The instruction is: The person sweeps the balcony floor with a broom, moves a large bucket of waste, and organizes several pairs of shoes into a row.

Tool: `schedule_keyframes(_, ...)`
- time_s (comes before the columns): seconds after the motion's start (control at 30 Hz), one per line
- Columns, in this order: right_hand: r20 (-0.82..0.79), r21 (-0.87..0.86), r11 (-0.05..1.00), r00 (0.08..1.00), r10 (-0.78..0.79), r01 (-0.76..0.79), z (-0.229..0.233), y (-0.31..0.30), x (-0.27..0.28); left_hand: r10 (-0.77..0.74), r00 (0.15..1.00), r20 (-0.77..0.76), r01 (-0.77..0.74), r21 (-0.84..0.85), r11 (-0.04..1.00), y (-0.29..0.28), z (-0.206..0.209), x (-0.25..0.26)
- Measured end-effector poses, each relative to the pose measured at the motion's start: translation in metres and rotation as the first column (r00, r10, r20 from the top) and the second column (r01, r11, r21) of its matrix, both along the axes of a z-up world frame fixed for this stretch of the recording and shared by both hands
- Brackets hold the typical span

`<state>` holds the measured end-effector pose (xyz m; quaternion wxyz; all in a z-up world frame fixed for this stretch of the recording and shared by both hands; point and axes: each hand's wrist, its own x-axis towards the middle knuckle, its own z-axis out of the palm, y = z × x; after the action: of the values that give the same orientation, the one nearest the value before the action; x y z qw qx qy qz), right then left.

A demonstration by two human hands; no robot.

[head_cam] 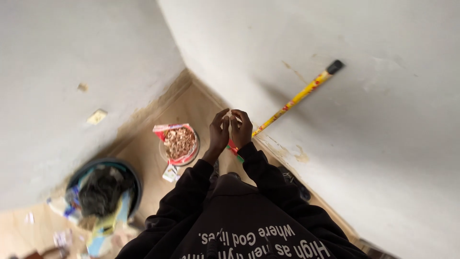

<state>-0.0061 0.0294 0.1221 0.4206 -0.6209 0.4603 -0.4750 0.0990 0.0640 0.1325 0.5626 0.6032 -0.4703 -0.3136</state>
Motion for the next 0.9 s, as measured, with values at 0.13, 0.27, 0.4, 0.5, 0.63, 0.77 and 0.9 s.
schedule_keyframes(0.13,-0.002,0.054,0.982,0.984,0.179,-0.179,-0.013,0.013,0.032,0.227,0.973,0.050,-0.227,0.010,0.974,0.042,-0.010,0.030)
schedule_keyframes(0.27,0.005,0.093,0.927,0.932,0.364,-0.363,-0.044,0.035,0.069,0.417,0.906,0.073,-0.423,0.097,0.901,0.100,-0.033,0.063)
schedule_keyframes(0.4,-0.043,0.149,0.882,0.888,0.457,-0.447,-0.083,0.052,0.104,0.566,0.809,0.156,-0.586,0.161,0.794,0.154,-0.094,0.098)
schedule_keyframes(0.5,-0.200,0.075,0.843,0.821,0.535,-0.532,-0.111,0.059,0.127,0.675,0.714,0.185,-0.699,0.225,0.678,0.189,-0.122,0.121)
schedule_keyframes(0.63,-0.291,0.079,0.850,0.803,0.519,-0.521,-0.173,0.059,0.158,0.676,0.677,0.290,-0.736,0.302,0.607,0.220,-0.163,0.150)
schedule_keyframes(0.77,-0.494,0.007,0.870,0.755,0.431,-0.492,-0.208,0.056,0.190,0.674,0.664,0.322,-0.747,0.321,0.582,0.225,-0.212,0.183)
schedule_keyframes(0.9,-0.513,-0.148,0.804,0.740,0.435,-0.575,-0.235,0.045,0.231,0.669,0.675,0.310,-0.737,0.287,0.612,0.200,-0.228,0.224)
